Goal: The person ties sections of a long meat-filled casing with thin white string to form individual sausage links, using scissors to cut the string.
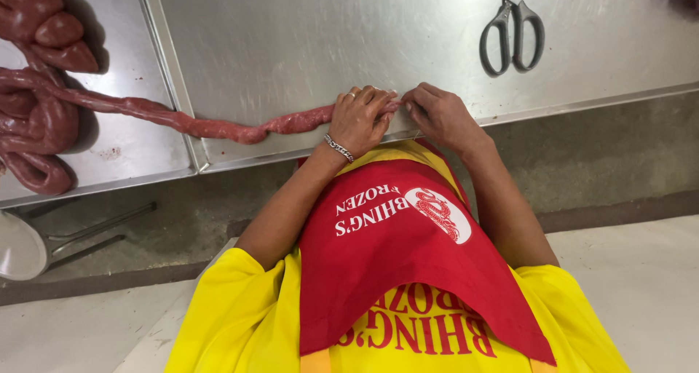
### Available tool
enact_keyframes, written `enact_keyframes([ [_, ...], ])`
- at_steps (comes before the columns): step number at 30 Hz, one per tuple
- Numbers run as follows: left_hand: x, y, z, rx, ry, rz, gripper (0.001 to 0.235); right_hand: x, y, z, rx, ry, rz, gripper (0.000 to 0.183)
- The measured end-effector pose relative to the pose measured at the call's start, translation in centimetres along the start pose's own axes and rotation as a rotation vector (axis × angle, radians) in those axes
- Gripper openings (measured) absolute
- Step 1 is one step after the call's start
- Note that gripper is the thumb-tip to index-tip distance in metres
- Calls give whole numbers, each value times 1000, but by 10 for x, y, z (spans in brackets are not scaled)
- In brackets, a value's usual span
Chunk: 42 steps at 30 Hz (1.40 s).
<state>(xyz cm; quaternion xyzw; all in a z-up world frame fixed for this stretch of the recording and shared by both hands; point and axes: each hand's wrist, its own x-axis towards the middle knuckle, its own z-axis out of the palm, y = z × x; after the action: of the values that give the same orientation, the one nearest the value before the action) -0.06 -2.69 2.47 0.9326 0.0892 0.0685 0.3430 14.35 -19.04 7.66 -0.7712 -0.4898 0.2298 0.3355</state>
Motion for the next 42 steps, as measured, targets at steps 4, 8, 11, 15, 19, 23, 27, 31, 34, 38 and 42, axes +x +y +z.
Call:
enact_keyframes([
  [4,14,9,0,-77,-167,-64,39,-7,4,-11,-83,0,5,9],
  [8,29,12,1,-275,-257,-92,33,-11,8,-15,-166,20,-83,11],
  [11,33,13,1,-371,-339,-191,30,-12,10,-11,-180,41,-117,11],
  [15,33,18,1,-343,-268,-135,28,-14,11,-7,-205,74,-134,13],
  [19,28,20,4,-280,-199,-84,21,-17,11,-4,-214,100,-121,12],
  [23,26,22,10,-294,-167,-48,19,-20,11,2,-197,108,-98,14],
  [27,25,21,11,-349,-192,-122,19,-18,7,10,-95,162,-29,10],
  [31,22,14,13,-449,-260,-196,20,-20,6,6,195,149,124,11],
  [34,23,0,13,-674,-215,-212,23,-20,7,-1,293,78,345,39],
  [38,22,-10,16,-1094,-94,-322,22,-22,8,-7,-108,89,103,37],
  [42,19,-18,8,-1106,-226,-354,22,-29,13,-3,109,195,225,10],
])
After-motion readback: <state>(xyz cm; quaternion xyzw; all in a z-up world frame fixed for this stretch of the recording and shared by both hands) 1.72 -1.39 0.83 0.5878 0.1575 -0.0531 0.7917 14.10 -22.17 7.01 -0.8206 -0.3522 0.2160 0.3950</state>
